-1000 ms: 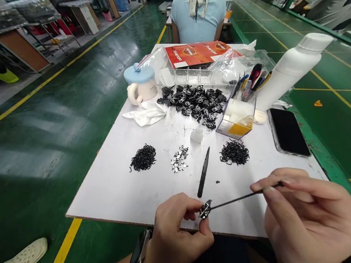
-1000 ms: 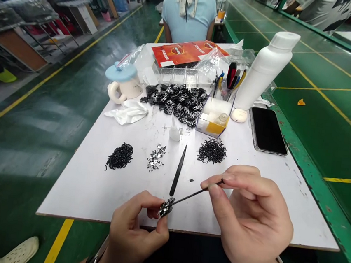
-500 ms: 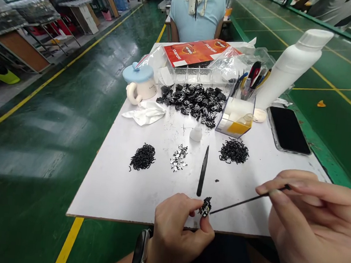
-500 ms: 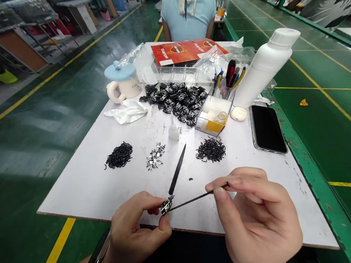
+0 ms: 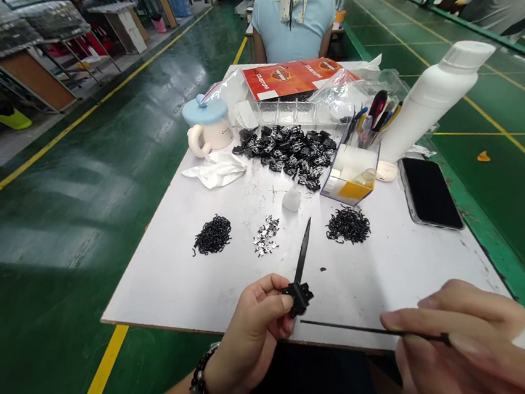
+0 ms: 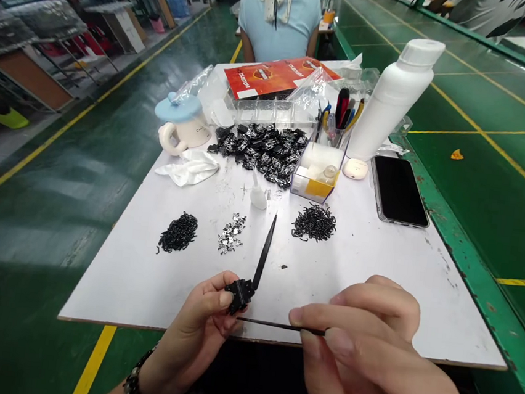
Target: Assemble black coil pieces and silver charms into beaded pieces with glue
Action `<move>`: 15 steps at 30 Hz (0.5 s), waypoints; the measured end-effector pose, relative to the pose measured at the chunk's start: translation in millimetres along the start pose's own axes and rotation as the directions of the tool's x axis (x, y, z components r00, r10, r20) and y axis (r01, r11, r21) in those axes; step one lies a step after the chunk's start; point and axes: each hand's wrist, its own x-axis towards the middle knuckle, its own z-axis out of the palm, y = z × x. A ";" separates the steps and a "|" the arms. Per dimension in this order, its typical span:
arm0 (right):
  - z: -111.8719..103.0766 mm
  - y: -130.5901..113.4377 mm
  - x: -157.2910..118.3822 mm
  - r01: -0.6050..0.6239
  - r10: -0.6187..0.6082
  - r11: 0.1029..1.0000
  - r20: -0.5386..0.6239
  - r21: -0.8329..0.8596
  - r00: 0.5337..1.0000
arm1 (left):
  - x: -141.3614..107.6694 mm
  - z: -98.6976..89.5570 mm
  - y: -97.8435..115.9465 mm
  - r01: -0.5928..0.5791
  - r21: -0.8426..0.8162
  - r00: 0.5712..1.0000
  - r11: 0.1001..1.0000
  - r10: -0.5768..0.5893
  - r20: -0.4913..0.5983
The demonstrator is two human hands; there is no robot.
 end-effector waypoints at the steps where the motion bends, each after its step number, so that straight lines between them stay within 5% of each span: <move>1: -0.1 -0.6 0.4 -0.001 0.001 1.000 0.040 -0.006 0.999 | -0.1 0.0 0.0 0.010 -0.016 1.000 1.000 -0.010 0.003; 15: -1.1 18.0 -15.1 0.020 -0.026 0.991 0.040 0.136 0.999 | 0.4 2.8 1.0 0.115 -0.117 0.992 0.986 -0.109 0.060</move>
